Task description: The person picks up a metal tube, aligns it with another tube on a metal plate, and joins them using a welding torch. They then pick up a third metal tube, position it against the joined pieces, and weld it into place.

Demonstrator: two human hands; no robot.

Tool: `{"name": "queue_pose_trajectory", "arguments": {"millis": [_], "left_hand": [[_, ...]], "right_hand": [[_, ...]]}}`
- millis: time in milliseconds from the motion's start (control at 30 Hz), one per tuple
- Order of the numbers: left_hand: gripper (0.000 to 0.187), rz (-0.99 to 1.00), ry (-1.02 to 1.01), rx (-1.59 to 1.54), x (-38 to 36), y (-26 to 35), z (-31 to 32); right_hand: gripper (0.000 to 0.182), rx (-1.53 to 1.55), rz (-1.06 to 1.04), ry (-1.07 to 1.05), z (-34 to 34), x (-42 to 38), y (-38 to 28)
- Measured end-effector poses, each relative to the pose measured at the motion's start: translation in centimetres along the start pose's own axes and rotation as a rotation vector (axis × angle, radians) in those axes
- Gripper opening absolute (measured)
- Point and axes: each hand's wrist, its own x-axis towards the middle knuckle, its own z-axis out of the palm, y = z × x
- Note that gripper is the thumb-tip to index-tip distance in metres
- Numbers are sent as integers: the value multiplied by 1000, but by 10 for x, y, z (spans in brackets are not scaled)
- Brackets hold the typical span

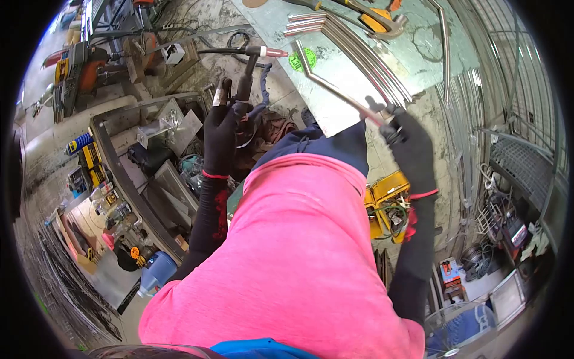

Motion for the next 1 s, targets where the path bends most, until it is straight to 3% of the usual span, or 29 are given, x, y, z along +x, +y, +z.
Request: {"name": "queue_pose_trajectory", "arguments": {"millis": [33, 100, 233, 300, 400, 433, 500, 533, 600, 667, 700, 733, 800, 867, 900, 1000], "left_hand": [[59, -38, -53, -2, -1, 12, 1], [64, -79, -134, 62, -1, 19, -1], [66, -141, -203, 118, 5, 6, -8], [64, -47, -202, 87, 5, -3, -6], [65, 29, -210, 35, 3, -7, -5], [62, 11, -214, 54, 0, -7, -7], [59, -12, -217, 74, -2, -10, -8], [57, -21, -206, 72, -2, -13, -7], [55, -44, -197, 78, -5, -17, -6], [60, -44, -212, 134, -3, -17, -4], [60, -53, -215, 145, 0, -17, -4], [58, -119, -218, 148, 5, -16, -6], [55, -196, -217, 158, 10, -11, -1], [52, -103, -143, 183, 13, -2, 8], [54, -122, -163, 237, 18, 2, 8], [56, -144, -169, 253, 25, 18, 19]], "right_hand": [[40, -6, -166, 35, -14, 8, 13], [40, 42, -175, 72, -41, 16, -18], [45, 98, -171, -76, -91, 51, -35], [54, 106, -134, -143, -109, 62, -37], [59, 536, -173, -112, -111, 92, 9], [59, 532, -177, -110, -102, 106, 25], [58, 988, -278, 92, -80, 132, 54], [58, 989, -275, 91, -69, 140, 52], [41, 1360, -372, 349, -34, 153, 40], [25, 1571, -356, 330, -22, 186, 32], [23, 1664, -363, 210, -26, 223, 65], [23, 1528, -309, 415, -17, 222, 34], [24, 1656, -482, -267, -39, 267, 70], [23, 1515, -376, -92, -33, 283, 42], [33, 1419, -298, 321, -2, 246, -30], [27, 1367, -346, 112, 0, 270, -42]]}}
